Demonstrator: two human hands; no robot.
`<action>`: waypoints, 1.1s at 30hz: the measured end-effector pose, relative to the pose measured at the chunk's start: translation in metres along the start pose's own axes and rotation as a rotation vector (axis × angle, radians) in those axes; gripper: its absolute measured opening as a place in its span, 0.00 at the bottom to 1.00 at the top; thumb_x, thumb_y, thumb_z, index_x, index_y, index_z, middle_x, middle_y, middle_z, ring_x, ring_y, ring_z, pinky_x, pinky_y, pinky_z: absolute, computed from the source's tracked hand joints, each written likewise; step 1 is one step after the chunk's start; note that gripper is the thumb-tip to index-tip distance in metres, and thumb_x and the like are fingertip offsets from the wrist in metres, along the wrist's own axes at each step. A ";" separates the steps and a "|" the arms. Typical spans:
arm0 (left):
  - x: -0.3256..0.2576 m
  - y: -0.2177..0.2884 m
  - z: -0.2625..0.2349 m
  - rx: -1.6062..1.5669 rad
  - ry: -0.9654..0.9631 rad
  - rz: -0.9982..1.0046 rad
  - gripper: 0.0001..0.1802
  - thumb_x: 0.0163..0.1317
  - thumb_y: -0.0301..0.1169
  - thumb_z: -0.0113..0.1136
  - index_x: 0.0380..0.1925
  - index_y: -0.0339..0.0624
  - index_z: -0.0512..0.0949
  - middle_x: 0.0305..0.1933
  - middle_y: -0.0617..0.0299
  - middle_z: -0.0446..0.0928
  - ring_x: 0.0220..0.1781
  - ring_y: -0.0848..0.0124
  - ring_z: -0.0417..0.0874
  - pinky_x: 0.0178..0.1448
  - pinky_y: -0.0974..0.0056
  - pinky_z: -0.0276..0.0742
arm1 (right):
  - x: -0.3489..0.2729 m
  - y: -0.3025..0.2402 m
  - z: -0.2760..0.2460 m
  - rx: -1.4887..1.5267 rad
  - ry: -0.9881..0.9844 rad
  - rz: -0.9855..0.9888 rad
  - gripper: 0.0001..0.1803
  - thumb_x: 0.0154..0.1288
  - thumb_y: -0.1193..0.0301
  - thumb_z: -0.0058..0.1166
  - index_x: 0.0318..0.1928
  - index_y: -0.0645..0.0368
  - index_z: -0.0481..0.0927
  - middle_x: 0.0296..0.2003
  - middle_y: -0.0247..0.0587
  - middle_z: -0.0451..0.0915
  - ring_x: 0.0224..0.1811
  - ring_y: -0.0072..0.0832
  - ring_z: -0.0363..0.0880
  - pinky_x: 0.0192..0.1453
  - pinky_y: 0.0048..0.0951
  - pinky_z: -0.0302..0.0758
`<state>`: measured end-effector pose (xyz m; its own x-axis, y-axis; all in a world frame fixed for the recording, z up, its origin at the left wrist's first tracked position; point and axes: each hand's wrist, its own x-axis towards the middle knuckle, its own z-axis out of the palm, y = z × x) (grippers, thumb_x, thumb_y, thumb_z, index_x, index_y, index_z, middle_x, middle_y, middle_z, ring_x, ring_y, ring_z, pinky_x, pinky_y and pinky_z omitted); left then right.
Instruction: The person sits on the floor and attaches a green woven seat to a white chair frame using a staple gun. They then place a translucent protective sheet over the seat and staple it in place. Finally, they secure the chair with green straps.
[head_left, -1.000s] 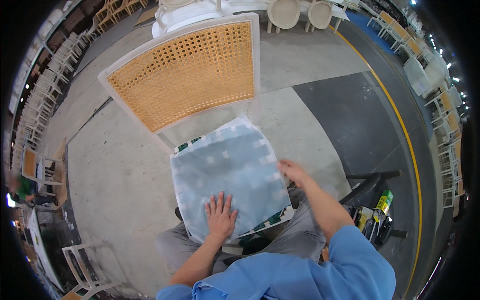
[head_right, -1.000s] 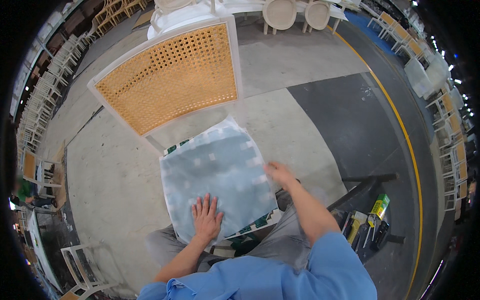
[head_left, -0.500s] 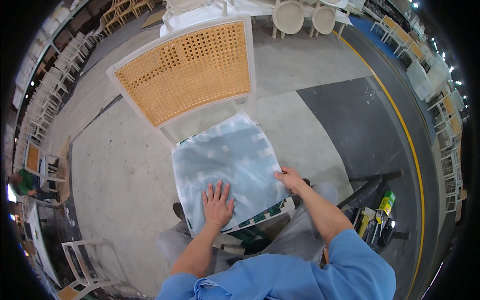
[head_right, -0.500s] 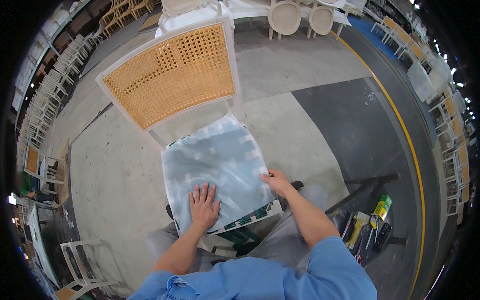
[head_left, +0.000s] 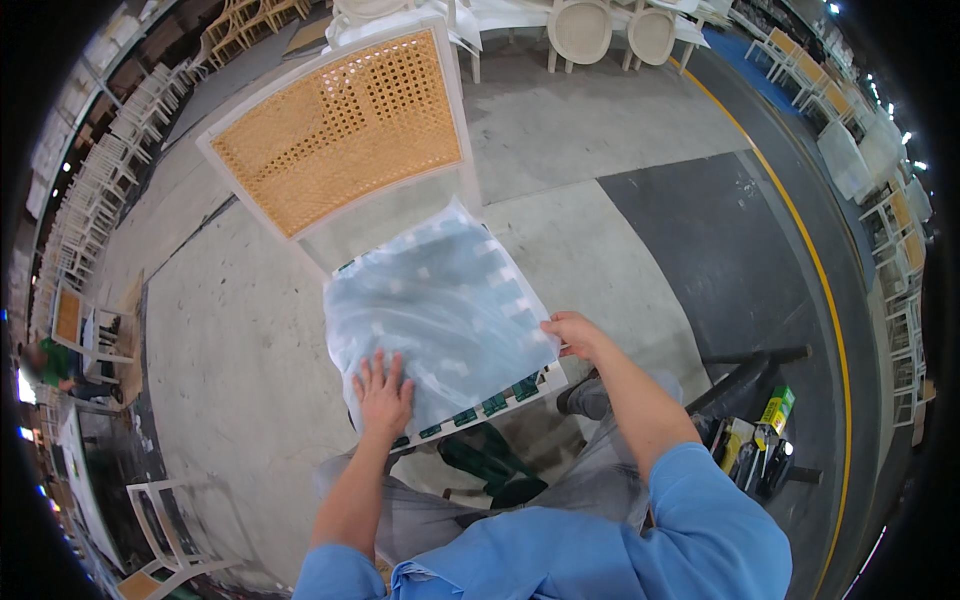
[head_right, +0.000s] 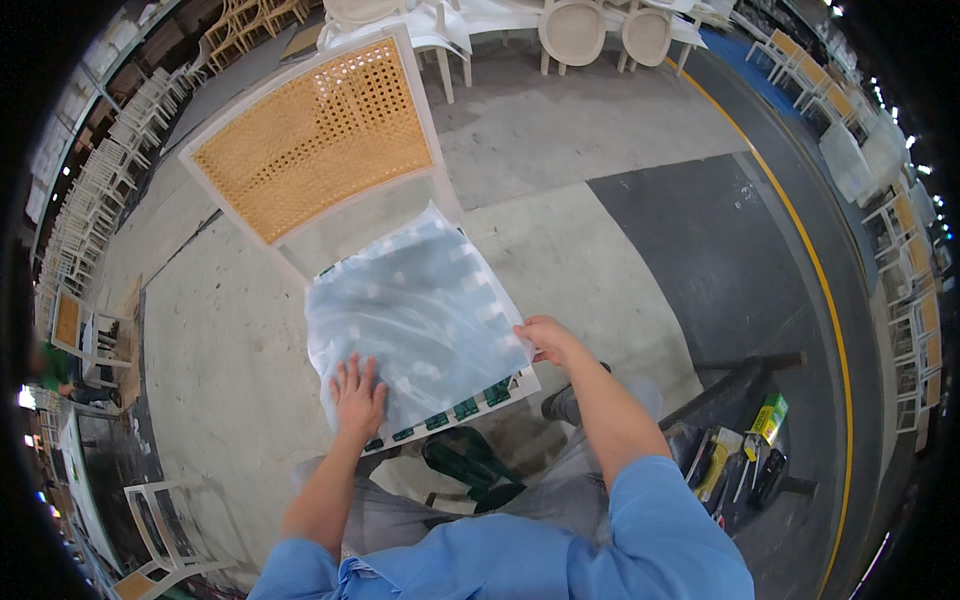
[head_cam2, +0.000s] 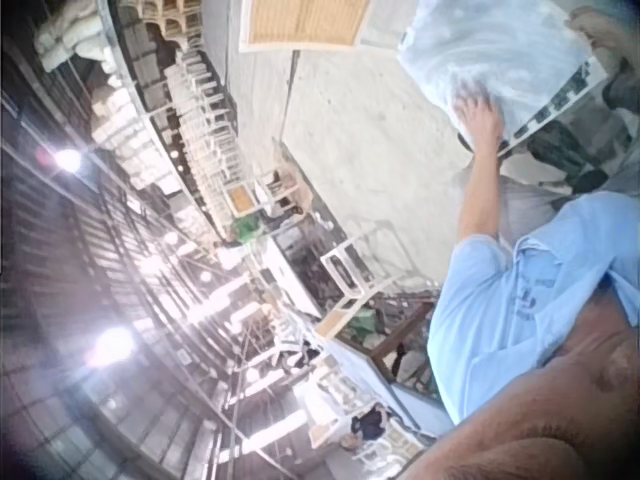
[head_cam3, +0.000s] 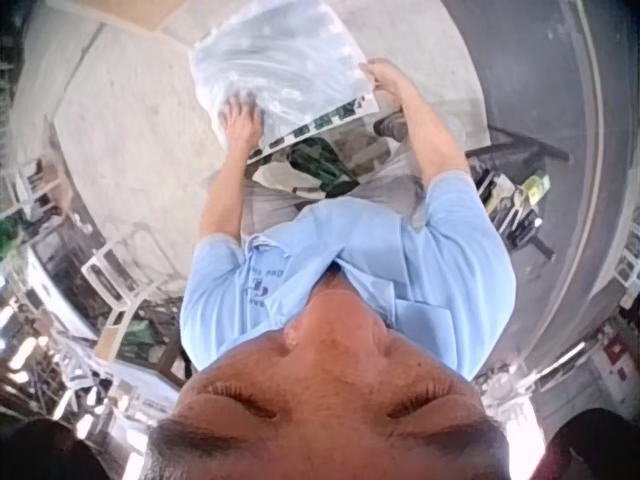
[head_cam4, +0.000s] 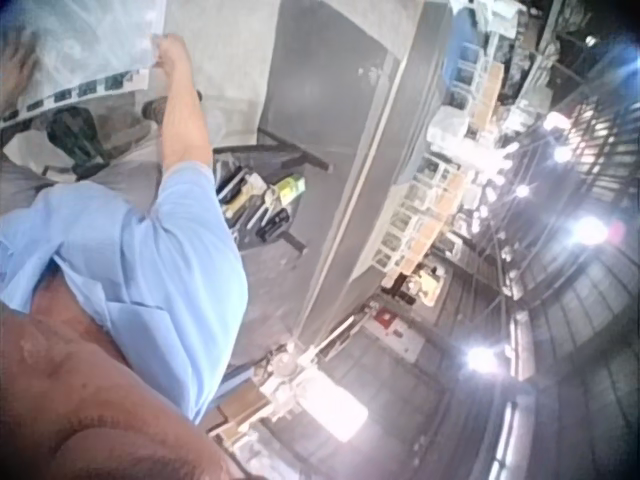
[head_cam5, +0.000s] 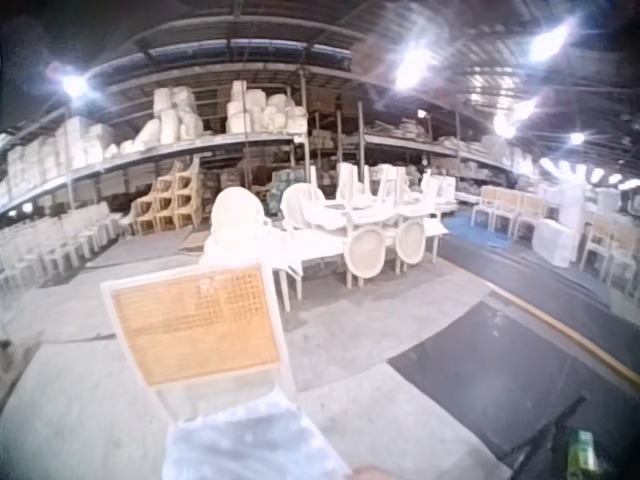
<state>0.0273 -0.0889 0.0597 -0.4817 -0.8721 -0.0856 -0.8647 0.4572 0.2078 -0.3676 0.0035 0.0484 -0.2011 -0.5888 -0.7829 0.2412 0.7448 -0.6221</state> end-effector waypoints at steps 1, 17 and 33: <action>-0.012 -0.008 0.000 0.023 0.012 -0.078 0.36 0.72 0.50 0.54 0.78 0.58 0.61 0.84 0.50 0.51 0.85 0.44 0.47 0.83 0.34 0.39 | -0.002 0.005 -0.003 0.003 -0.011 -0.007 0.17 0.70 0.61 0.63 0.52 0.58 0.80 0.47 0.40 0.85 0.47 0.35 0.83 0.49 0.42 0.79; -0.054 -0.072 -0.012 -0.451 0.317 -0.704 0.13 0.66 0.34 0.64 0.38 0.33 0.80 0.34 0.47 0.83 0.35 0.53 0.85 0.44 0.51 0.78 | -0.046 0.029 0.022 -0.251 0.206 -0.209 0.12 0.60 0.68 0.73 0.31 0.61 0.81 0.27 0.38 0.81 0.26 0.28 0.80 0.27 0.33 0.76; -0.051 0.080 0.001 -0.124 0.085 0.297 0.33 0.65 0.34 0.62 0.69 0.39 0.68 0.70 0.46 0.71 0.75 0.41 0.65 0.80 0.38 0.54 | -0.043 0.054 0.022 -0.399 0.296 -0.325 0.20 0.52 0.60 0.78 0.32 0.60 0.81 0.28 0.40 0.83 0.26 0.29 0.79 0.32 0.34 0.76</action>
<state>-0.0175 -0.0079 0.0796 -0.6924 -0.7174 0.0767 -0.6616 0.6738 0.3290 -0.3245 0.0621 0.0487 -0.4752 -0.7366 -0.4813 -0.2411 0.6351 -0.7339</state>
